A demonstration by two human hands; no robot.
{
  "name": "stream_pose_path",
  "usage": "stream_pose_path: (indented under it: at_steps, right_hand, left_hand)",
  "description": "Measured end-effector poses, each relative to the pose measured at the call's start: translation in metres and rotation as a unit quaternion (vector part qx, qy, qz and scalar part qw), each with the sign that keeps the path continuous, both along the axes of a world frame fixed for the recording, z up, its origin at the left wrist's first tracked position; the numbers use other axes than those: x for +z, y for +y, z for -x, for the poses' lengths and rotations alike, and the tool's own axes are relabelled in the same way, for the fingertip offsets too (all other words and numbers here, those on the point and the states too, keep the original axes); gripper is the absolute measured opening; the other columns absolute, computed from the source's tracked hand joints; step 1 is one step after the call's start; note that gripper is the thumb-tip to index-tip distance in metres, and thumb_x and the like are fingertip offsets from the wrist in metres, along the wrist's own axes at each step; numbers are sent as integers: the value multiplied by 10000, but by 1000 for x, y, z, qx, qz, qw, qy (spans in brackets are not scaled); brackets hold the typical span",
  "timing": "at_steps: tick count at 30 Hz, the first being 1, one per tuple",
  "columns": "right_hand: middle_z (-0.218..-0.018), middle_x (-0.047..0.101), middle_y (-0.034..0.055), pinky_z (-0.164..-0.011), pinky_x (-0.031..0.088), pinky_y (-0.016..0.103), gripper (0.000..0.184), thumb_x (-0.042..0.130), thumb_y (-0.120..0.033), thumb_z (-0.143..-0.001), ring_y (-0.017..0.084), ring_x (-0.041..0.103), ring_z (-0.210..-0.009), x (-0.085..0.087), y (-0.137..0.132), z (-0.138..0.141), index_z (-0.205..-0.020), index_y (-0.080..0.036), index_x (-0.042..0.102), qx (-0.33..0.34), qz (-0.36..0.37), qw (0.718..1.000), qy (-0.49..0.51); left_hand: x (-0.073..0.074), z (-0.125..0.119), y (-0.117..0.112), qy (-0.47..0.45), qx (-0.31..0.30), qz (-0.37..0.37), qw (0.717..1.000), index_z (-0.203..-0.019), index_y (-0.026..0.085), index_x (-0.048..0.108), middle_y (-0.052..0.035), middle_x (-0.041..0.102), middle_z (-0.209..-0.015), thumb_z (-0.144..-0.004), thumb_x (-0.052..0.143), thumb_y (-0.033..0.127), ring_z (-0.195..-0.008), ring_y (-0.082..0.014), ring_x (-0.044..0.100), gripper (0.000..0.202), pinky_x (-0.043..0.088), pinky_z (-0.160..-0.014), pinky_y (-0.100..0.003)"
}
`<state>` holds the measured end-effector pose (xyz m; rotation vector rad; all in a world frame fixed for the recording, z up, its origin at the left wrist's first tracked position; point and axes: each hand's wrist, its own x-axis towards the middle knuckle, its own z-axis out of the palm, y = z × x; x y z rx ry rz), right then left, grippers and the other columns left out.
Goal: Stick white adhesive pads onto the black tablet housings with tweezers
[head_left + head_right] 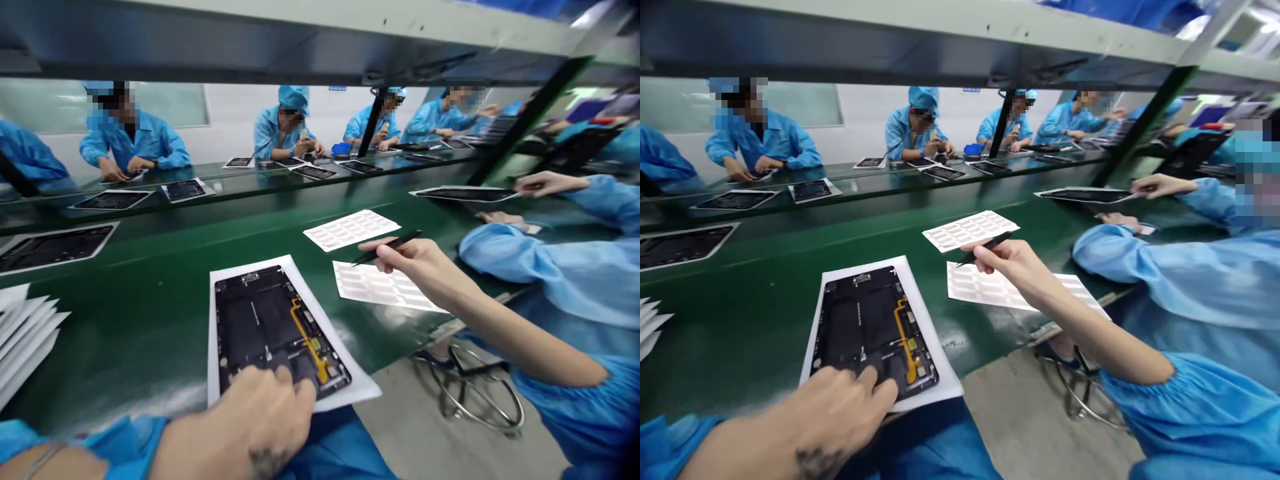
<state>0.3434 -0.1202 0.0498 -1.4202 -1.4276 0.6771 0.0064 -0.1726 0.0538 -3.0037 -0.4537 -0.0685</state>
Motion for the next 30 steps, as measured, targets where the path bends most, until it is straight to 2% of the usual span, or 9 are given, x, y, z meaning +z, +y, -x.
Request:
stream_pose_path:
  at_steps: [3, 5, 7, 9, 11, 14, 18, 26, 30]
  right_hand:
    - [-924, 737, 101, -584, 509, 287, 546, 745, -711, -618, 141, 581, -637, -27, -7, -20, -582, -168, 705, -32, 58, 997, 50]
    - [-857, 734, 92, -621, 533, 301, 538, 763, -696, -611, 157, 607, -651, -43, -7, -27, -683, -162, 751, -45, 91, 992, 78]
    - [-770, 727, 76, -657, 546, 314, 511, 763, -672, -639, 173, 630, -662, -55, -7, -32, -725, -168, 761, -62, 99, 989, 86]
    - [-733, 731, 74, -677, 558, 329, 482, 743, -665, -674, 194, 658, -681, -63, -5, -35, -708, -184, 752, -67, 101, 989, 89]
    - [-755, 749, 81, -691, 574, 353, 456, 727, -661, -698, 222, 688, -713, -66, -3, -36, -725, -206, 752, -45, 109, 989, 94]
    - [-870, 773, 91, -746, 589, 379, 436, 725, -643, -716, 254, 722, -806, -64, -1, -38, -810, -219, 756, 5, 123, 987, 100]
    - [-866, 777, 92, -757, 582, 376, 480, 712, -650, -725, 254, 729, -822, -58, 1, -39, -881, -197, 744, 14, 156, 983, 94]
    - [-777, 774, 108, -655, 529, 320, 509, 675, -667, -751, 196, 677, -686, -48, 8, -34, -790, -166, 753, 1, 219, 975, 45]
    - [-797, 778, 114, -668, 528, 331, 518, 704, -685, -708, 216, 688, -733, -45, 10, -35, -759, -173, 753, -11, 243, 968, 55]
  left_hand:
    - [3, -13, 2, 56, -4, 38, 998, -1042, 181, 628, -54, 668, -758, -911, 392, 90, -592, -184, 584, 285, 437, -544, -281]
    - [11, -37, 21, 108, -19, 70, 992, -943, 184, 633, -35, 640, -709, -941, 455, 172, -563, -185, 567, 178, 435, -527, -286]
    - [14, -69, 52, 129, -49, 97, 986, -967, 178, 621, -31, 656, -787, -992, 451, 253, -615, -180, 593, 188, 473, -572, -291]
    - [6, -102, 89, 78, -72, 60, 993, -1107, 150, 613, -96, 669, -1078, -1012, 459, 278, -947, -225, 637, 222, 518, -782, -330]
    - [-13, -126, 125, 8, -154, 44, 987, -1278, 163, 568, -147, 531, -1392, -974, 550, 388, -1316, -305, 459, 378, 410, -1056, -439]
    - [-45, -141, 159, -29, -215, 97, 971, -1404, 206, 501, -125, 369, -1545, -971, 534, 467, -1454, -312, 282, 506, 282, -1168, -465]
    - [-64, -139, 168, -37, -217, 143, 965, -1441, 234, 470, -103, 332, -1571, -997, 492, 449, -1466, -272, 279, 493, 252, -1191, -427]
    - [-64, -139, 164, -40, -198, 169, 965, -1435, 254, 483, -114, 315, -1577, -1000, 463, 479, -1462, -317, 272, 490, 276, -1165, -486]
    - [-66, -139, 164, -49, -191, 178, 964, -1421, 267, 497, -100, 321, -1576, -1001, 465, 477, -1455, -312, 287, 471, 281, -1161, -483]
